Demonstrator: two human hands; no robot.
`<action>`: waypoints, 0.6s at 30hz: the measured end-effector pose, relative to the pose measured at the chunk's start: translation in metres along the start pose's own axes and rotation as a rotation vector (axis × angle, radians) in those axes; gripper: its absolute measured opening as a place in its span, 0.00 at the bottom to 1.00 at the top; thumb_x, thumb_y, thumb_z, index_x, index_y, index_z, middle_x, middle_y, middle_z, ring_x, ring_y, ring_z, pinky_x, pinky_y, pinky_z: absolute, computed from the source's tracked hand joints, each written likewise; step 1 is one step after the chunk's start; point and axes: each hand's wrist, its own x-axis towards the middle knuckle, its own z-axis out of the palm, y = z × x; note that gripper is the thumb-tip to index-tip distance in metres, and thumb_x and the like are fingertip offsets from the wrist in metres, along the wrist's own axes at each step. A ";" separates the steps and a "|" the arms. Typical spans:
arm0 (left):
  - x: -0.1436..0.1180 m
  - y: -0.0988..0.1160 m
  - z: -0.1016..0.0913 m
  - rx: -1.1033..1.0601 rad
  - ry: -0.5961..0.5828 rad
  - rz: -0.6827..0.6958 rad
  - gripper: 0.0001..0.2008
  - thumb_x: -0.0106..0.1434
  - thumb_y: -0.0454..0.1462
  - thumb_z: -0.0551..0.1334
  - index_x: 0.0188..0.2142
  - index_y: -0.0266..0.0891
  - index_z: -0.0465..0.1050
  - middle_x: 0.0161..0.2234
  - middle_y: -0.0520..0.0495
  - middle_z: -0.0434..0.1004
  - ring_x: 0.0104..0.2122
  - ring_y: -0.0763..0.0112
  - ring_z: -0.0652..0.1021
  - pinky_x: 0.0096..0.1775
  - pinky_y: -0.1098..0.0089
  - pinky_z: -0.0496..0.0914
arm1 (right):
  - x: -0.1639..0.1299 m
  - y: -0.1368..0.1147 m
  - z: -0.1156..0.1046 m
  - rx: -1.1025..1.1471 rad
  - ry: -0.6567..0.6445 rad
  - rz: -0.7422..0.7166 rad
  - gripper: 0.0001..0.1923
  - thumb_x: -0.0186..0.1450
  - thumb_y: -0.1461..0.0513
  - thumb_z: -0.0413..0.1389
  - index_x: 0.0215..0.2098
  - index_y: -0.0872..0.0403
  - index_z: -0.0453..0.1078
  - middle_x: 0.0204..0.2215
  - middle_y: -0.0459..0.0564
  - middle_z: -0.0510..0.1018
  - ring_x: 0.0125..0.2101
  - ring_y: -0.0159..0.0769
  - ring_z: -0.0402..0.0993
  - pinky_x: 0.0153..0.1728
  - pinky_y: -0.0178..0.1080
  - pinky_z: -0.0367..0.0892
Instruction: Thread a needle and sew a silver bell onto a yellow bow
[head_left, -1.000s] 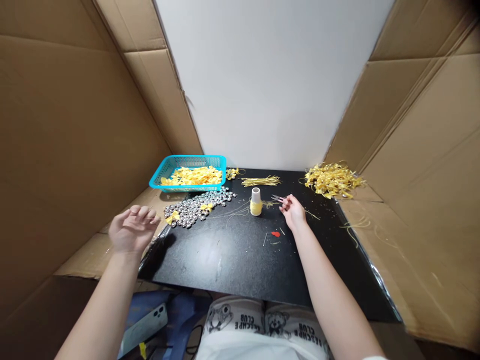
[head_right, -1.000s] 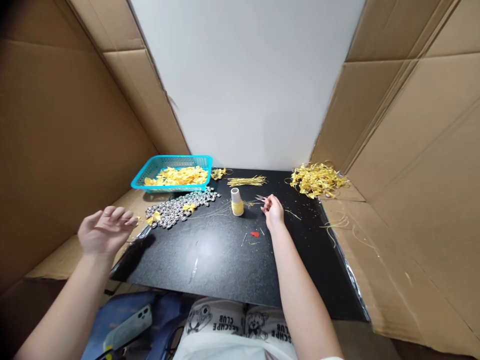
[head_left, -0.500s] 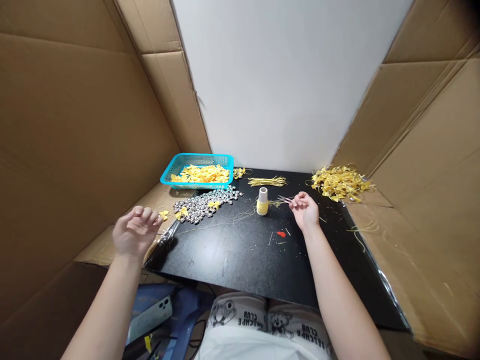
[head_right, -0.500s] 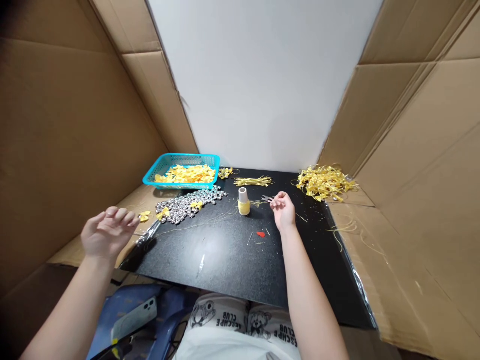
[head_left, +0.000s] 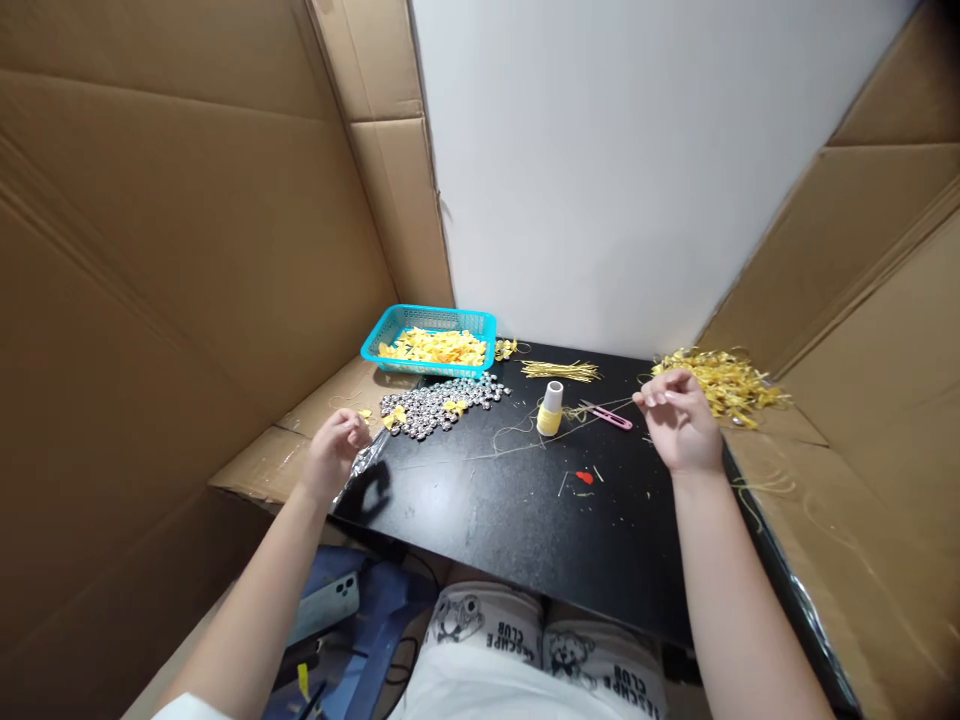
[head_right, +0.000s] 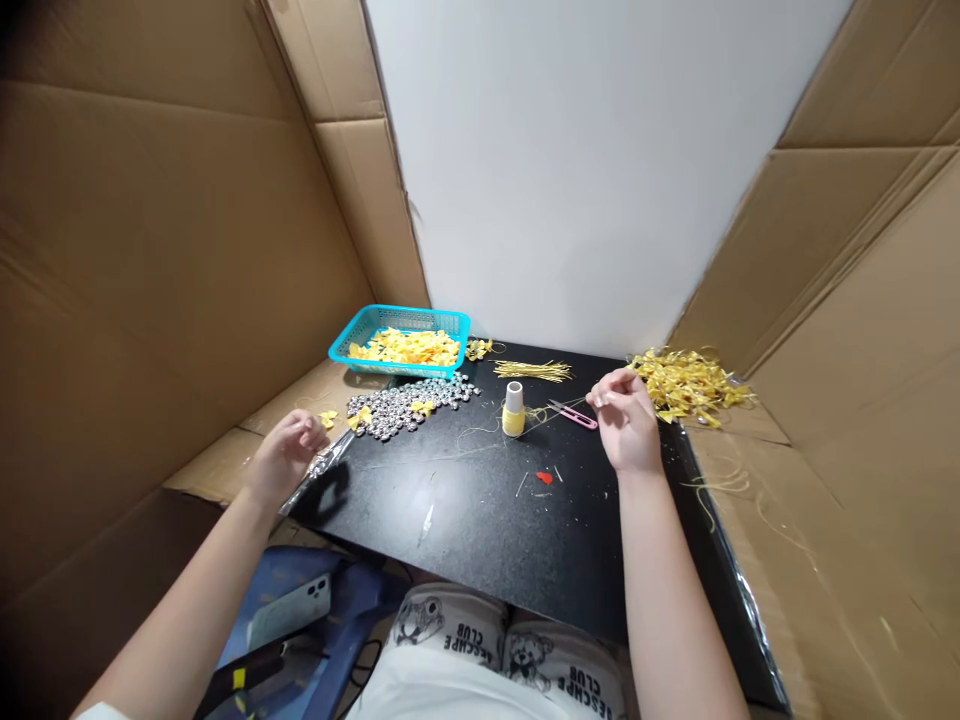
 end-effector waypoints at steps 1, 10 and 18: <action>0.001 -0.003 0.004 0.028 -0.018 0.004 0.12 0.49 0.40 0.64 0.22 0.39 0.61 0.17 0.57 0.56 0.19 0.77 0.59 0.24 0.74 0.59 | 0.001 -0.006 0.002 -0.017 -0.025 -0.018 0.08 0.48 0.65 0.59 0.27 0.50 0.67 0.20 0.40 0.62 0.23 0.28 0.59 0.29 0.35 0.64; 0.005 -0.026 0.051 0.203 -0.191 0.033 0.10 0.52 0.42 0.63 0.24 0.40 0.63 0.18 0.57 0.58 0.21 0.75 0.61 0.26 0.73 0.58 | 0.003 -0.066 0.019 -0.142 -0.176 -0.192 0.09 0.48 0.66 0.60 0.27 0.49 0.67 0.19 0.40 0.61 0.22 0.29 0.58 0.29 0.37 0.64; -0.006 -0.032 0.127 0.395 -0.491 0.139 0.06 0.55 0.39 0.65 0.30 0.39 0.73 0.28 0.51 0.72 0.29 0.71 0.71 0.32 0.71 0.63 | -0.014 -0.104 0.030 -0.209 -0.238 -0.267 0.12 0.49 0.66 0.64 0.27 0.49 0.66 0.19 0.39 0.60 0.22 0.27 0.59 0.31 0.37 0.65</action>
